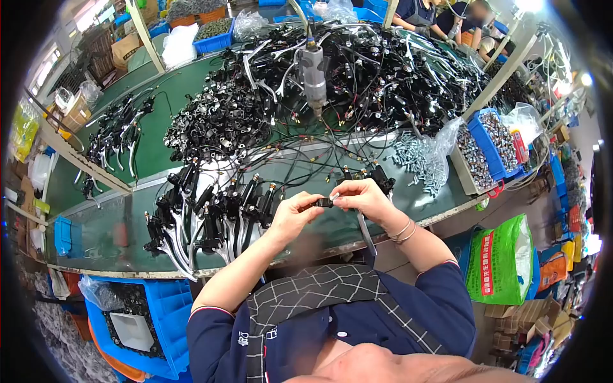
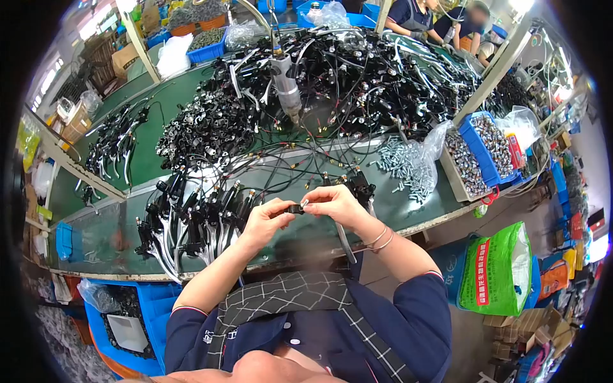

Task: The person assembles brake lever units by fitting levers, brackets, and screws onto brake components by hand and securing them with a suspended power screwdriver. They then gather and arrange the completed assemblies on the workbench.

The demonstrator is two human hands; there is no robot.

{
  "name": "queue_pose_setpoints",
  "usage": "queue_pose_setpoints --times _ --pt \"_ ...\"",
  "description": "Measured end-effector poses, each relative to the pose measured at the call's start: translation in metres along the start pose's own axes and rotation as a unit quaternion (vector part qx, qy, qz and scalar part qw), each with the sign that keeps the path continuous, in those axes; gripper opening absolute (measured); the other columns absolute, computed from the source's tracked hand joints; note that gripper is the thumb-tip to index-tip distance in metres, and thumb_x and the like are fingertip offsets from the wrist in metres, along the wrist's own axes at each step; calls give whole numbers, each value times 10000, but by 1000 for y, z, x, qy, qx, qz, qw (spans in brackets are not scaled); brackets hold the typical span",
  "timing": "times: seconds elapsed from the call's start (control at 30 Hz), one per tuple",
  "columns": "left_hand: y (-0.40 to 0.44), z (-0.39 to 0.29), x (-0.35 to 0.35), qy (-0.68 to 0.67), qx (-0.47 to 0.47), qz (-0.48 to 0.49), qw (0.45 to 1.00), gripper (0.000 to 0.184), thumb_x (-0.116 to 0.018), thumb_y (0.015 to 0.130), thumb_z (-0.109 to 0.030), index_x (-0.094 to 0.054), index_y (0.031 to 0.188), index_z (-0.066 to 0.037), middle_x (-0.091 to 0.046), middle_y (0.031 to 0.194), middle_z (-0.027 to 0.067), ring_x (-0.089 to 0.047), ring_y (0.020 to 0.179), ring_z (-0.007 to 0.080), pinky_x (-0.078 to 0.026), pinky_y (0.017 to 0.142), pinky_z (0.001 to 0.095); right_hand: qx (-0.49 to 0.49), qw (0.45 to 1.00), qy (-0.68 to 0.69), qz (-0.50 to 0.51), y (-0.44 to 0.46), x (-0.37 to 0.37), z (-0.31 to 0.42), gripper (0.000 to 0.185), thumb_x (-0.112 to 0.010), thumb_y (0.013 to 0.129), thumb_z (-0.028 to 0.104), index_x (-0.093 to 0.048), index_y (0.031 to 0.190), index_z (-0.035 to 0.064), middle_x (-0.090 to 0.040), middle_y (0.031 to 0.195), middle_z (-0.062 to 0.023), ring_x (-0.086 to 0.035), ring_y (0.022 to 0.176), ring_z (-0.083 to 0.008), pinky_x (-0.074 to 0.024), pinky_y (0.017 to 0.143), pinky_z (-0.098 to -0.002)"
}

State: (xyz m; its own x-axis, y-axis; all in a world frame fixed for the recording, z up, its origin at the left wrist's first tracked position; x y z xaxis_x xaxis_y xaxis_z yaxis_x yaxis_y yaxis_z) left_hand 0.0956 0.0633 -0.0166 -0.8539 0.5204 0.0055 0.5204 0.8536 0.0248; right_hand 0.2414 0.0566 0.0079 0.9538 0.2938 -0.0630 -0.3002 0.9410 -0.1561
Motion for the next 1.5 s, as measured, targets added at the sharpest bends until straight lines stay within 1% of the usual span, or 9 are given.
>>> queue_pose_setpoints --times 0.07,0.1,0.17,0.3,0.53,1.17,1.33,1.4,1.5 --pt "1 2 0 -6 2 3 1000 266 -653 809 -57 -628 1063 18 -521 789 -10 -491 660 60 -412 581 201 -7 1000 5 3 0 1 -2 125 -666 772 36 -658 893 5 -627 774 -29 -575 658 -86 -450 583 -207" --pt "1 4 0 -14 12 1 1000 264 -656 810 -66 -629 1059 20 -525 778 -12 -490 652 59 -411 577 200 113 980 -158 -41 -3 5 19 121 -667 765 35 -649 881 5 -616 778 -40 -581 655 -109 -460 581 -221" --pt "0 8 1 -29 34 -5 999 263 -663 813 -84 -631 1050 24 -533 756 -14 -489 636 56 -407 569 198 335 816 -455 -118 -19 -10 52 115 -669 750 33 -632 855 5 -594 785 -63 -594 648 -155 -482 577 -250" --pt "-4 8 -6 -79 107 26 991 266 -667 825 -142 -640 1032 23 -557 718 -22 -490 610 54 -406 558 201 450 684 -566 -93 -33 -32 56 232 -646 682 20 -591 907 10 -570 891 -89 -603 707 -210 -501 579 -287" --pt "-7 24 -4 -110 160 68 979 288 -668 829 -180 -642 1039 15 -604 733 -14 -529 621 62 -430 562 210 510 630 -586 0 -44 -40 59 282 -608 661 42 -591 938 -8 -569 898 -90 -611 732 -214 -517 609 -288" --pt "-9 16 -13 -119 166 143 968 251 -655 842 -207 -650 1012 -22 -590 717 -26 -523 606 61 -421 559 214 532 634 -554 91 -59 -47 55 288 -617 684 58 -592 964 -6 -560 934 -102 -617 782 -227 -531 643 -304" --pt "-4 17 -3 -36 116 63 991 209 -670 819 -140 -656 985 -14 -578 712 -28 -506 601 58 -419 557 215 536 619 -564 107 -60 -47 49 289 -610 687 62 -598 971 9 -577 933 -100 -618 770 -226 -529 631 -301" --pt "-1 6 3 66 45 13 997 203 -687 795 -113 -661 969 -11 -566 702 -17 -502 598 65 -417 550 224 497 684 -531 46 -48 -34 56 274 -632 704 44 -609 977 27 -600 893 -89 -618 737 -231 -524 614 -296" --pt "-2 -14 -3 210 -72 -36 974 215 -711 757 -95 -666 954 -20 -548 691 13 -503 593 83 -419 542 246 355 866 -346 -65 -23 -16 57 160 -723 719 55 -654 863 41 -613 822 -79 -608 678 -202 -493 582 -263"
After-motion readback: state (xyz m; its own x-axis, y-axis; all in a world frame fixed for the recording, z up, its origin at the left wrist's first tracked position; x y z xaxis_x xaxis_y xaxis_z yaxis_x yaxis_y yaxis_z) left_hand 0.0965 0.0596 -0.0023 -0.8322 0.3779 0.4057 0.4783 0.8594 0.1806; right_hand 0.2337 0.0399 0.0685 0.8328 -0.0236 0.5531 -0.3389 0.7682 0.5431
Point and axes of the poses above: each hand's wrist, its own y-axis towards the middle knuckle, its own x-axis out of the back of the hand, z = x × y, the point moved 8 cm from there along y, towards the middle knuckle
